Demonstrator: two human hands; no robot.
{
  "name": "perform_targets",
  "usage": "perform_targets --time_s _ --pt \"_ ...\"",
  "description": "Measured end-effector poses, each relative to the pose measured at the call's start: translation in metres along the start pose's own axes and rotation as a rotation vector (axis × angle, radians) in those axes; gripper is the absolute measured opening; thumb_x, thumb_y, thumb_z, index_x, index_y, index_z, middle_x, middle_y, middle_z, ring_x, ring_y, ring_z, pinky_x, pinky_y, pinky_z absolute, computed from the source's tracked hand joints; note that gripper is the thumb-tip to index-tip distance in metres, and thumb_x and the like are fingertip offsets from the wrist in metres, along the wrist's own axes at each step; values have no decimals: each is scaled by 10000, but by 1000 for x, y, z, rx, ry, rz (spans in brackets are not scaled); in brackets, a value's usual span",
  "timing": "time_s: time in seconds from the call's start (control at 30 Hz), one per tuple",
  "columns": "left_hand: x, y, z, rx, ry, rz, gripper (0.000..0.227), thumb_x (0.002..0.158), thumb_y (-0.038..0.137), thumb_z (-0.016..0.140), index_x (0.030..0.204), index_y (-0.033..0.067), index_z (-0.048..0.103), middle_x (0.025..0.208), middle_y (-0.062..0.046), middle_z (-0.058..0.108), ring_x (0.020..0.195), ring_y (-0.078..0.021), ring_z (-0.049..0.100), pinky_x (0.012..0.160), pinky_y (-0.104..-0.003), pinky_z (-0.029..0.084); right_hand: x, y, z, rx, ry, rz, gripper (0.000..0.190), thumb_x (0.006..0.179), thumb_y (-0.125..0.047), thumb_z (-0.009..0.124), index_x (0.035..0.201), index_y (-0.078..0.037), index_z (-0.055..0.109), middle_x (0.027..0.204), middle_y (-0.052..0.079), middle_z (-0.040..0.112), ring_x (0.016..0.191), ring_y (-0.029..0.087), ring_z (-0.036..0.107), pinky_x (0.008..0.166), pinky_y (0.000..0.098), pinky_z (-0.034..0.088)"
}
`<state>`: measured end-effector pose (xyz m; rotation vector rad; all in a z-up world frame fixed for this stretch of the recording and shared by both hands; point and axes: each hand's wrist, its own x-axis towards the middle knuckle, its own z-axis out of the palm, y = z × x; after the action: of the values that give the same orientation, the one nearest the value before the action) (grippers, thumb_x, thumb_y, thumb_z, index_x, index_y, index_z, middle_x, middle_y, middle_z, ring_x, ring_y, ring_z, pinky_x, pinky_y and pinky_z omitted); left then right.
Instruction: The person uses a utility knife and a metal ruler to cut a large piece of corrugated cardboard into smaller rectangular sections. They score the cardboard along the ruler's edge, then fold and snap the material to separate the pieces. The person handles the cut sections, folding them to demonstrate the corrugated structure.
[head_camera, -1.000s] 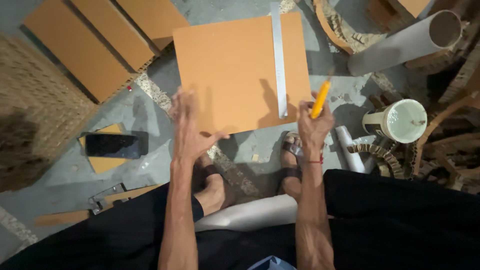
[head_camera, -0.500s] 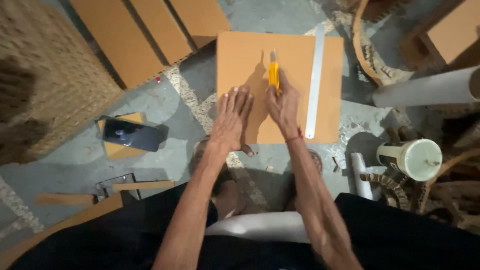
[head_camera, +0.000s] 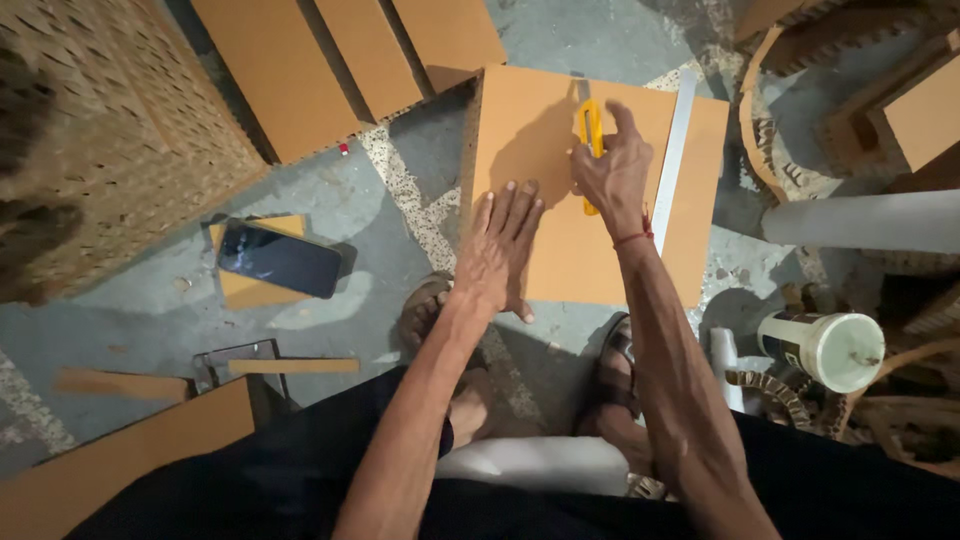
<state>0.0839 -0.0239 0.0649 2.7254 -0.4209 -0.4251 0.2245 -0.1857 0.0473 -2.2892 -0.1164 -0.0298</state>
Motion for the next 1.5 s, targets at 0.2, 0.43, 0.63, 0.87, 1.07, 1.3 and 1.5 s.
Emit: perform_targets --time_s 0.2,0.43,0.63,0.87,1.07,1.3,1.5 --pt "-2 0 -4 90 -38 8 1644 346 748 884 1592 -33 148 1685 -205 131 1561 -386 66 1272 -501 69 4 -30 1 -216 -19 -146 520 776 -82 601 1259 94 682 602 228 622 510 296 660 532 374 527" --pt "1 -1 -8 177 -114 15 1640 409 811 847 1590 -41 91 1688 -213 81 1557 -400 29 1263 -500 62 8 -46 3 -181 -39 -107 329 865 -76 614 1134 79 724 558 188 623 462 254 671 469 354 528" --pt "4 -1 -1 221 -136 2 1638 417 820 840 1613 -14 94 1693 -199 74 1560 -390 30 1264 -505 62 24 -52 5 -159 -129 11 234 919 -68 598 1031 90 730 601 172 648 480 218 694 442 314 565" --pt "3 -1 8 235 -66 -14 1622 416 832 823 1624 10 120 1704 -193 70 1568 -379 52 1272 -507 80 37 -49 7 -141 -170 131 390 813 -50 626 1179 68 691 639 178 690 438 206 690 373 314 559" --pt "8 -1 7 229 -138 -23 1635 424 832 824 1630 25 69 1705 -177 42 1565 -381 22 1266 -508 60 4 -47 0 -153 -158 -54 371 846 -32 644 1177 125 697 640 222 688 471 224 687 445 313 552" --pt "13 -1 12 224 -155 -31 1607 467 803 837 1634 30 47 1721 -164 25 1574 -378 -8 1269 -517 36 -47 -36 -1 -436 -112 -220 241 824 -51 651 1024 51 738 751 292 645 714 449 661 642 466 533" --pt "15 -1 17 221 -162 -45 1605 485 799 836 1646 27 41 1715 -171 6 1574 -380 -22 1268 -520 19 -101 -48 -7 -361 -81 -137 292 823 -48 637 1079 54 735 734 299 639 687 454 665 597 475 522"
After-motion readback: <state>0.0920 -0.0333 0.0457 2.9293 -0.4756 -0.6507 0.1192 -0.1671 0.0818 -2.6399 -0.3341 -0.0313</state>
